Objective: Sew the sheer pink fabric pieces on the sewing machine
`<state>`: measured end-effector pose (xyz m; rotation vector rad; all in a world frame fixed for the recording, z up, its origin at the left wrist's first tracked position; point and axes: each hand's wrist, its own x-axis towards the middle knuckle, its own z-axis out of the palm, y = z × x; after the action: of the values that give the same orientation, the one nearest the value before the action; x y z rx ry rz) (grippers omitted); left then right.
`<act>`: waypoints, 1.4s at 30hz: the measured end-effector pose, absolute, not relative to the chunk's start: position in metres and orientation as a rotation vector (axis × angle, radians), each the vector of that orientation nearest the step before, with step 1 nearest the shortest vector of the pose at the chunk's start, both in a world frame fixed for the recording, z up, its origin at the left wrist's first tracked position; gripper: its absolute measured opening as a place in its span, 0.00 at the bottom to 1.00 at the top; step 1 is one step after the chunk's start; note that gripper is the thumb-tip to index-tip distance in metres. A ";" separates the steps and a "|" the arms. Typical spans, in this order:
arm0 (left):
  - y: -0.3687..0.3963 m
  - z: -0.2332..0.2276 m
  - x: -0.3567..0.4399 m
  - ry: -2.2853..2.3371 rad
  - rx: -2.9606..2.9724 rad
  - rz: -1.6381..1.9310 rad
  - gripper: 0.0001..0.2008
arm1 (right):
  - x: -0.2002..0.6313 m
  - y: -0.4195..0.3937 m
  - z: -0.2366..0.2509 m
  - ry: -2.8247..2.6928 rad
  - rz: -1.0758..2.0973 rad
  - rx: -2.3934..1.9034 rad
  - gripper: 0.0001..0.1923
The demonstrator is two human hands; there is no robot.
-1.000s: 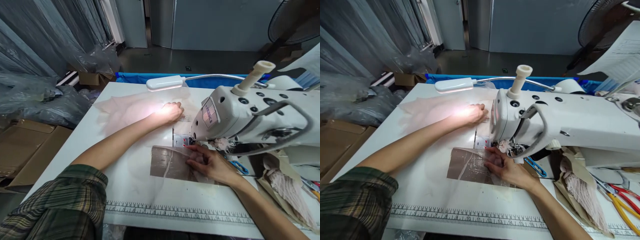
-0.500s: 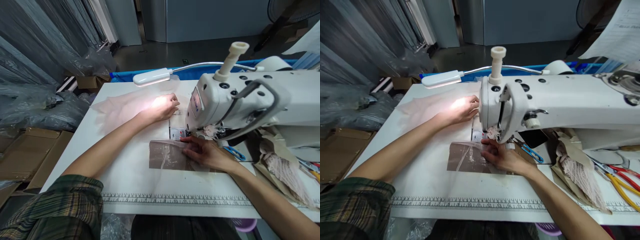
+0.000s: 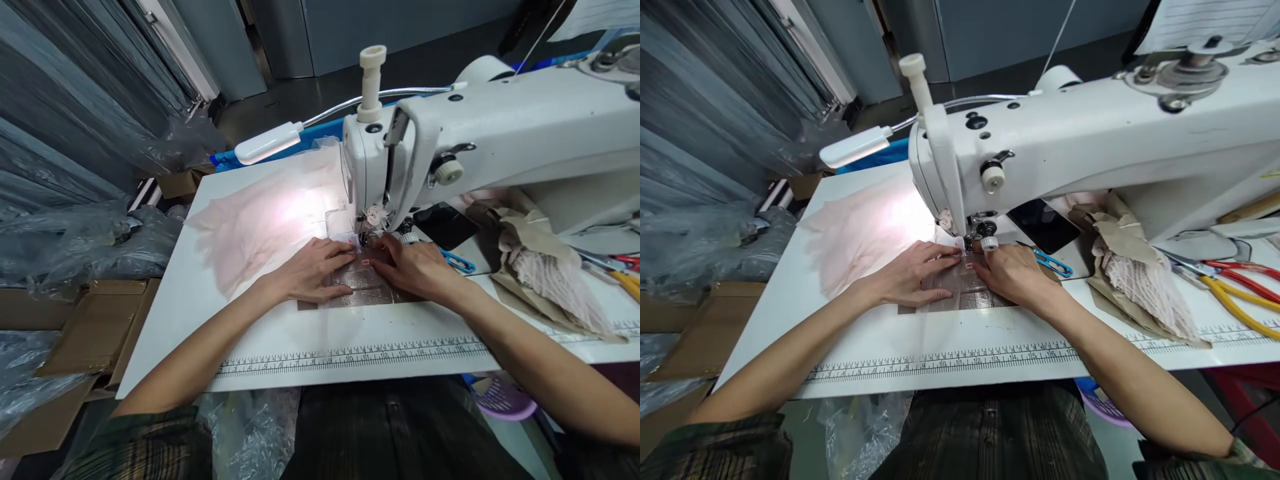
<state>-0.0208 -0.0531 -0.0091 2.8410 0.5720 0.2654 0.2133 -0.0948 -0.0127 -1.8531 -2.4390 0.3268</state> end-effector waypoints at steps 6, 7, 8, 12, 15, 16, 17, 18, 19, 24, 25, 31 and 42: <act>-0.054 0.004 -0.017 0.770 2.960 0.044 0.31 | 0.220 -0.100 -0.007 -2.387 0.048 -2.004 0.16; -0.052 0.005 -0.016 0.749 2.944 0.105 0.27 | 0.221 -0.100 -0.006 -2.384 0.039 -1.999 0.16; -0.048 0.005 -0.016 0.715 2.915 0.183 0.22 | 0.221 -0.101 -0.005 -2.380 0.037 -1.990 0.17; -0.030 -0.004 -0.016 0.516 2.732 0.308 0.10 | 0.222 -0.105 -0.005 -2.336 0.086 -1.947 0.18; -0.022 -0.014 -0.015 0.503 2.600 0.316 0.08 | 0.222 -0.107 -0.006 -2.286 0.187 -1.893 0.16; -0.021 -0.017 -0.015 0.525 2.566 0.336 0.07 | 0.222 -0.107 -0.006 -2.276 0.236 -1.862 0.14; -0.021 -0.018 -0.014 0.548 2.543 0.351 0.07 | 0.222 -0.108 -0.005 -2.272 0.292 -1.820 0.13; -0.021 -0.018 -0.014 0.567 2.532 0.362 0.06 | 0.221 -0.108 -0.004 -2.274 0.353 -1.764 0.12; -0.022 -0.017 -0.014 0.578 2.534 0.366 0.06 | 0.220 -0.109 -0.003 -2.278 0.421 -1.699 0.12; -0.031 0.004 -0.014 0.593 2.572 0.310 0.07 | 0.203 -0.112 0.002 -2.325 0.583 -1.454 0.15; -0.034 0.010 -0.014 0.608 2.581 0.283 0.07 | 0.198 -0.112 0.002 -2.339 0.561 -1.455 0.16; -0.048 0.031 -0.020 0.646 2.575 0.290 0.08 | 0.187 -0.117 0.000 -2.214 0.885 -1.325 0.12; -0.046 0.035 -0.032 0.830 2.318 0.255 0.11 | 0.196 -0.142 -0.019 -1.617 1.883 -1.111 0.16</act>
<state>-0.0319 -0.0460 0.0354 2.3180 0.8305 0.2546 0.1956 -0.1418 -0.0191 -1.1108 -1.6167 1.8827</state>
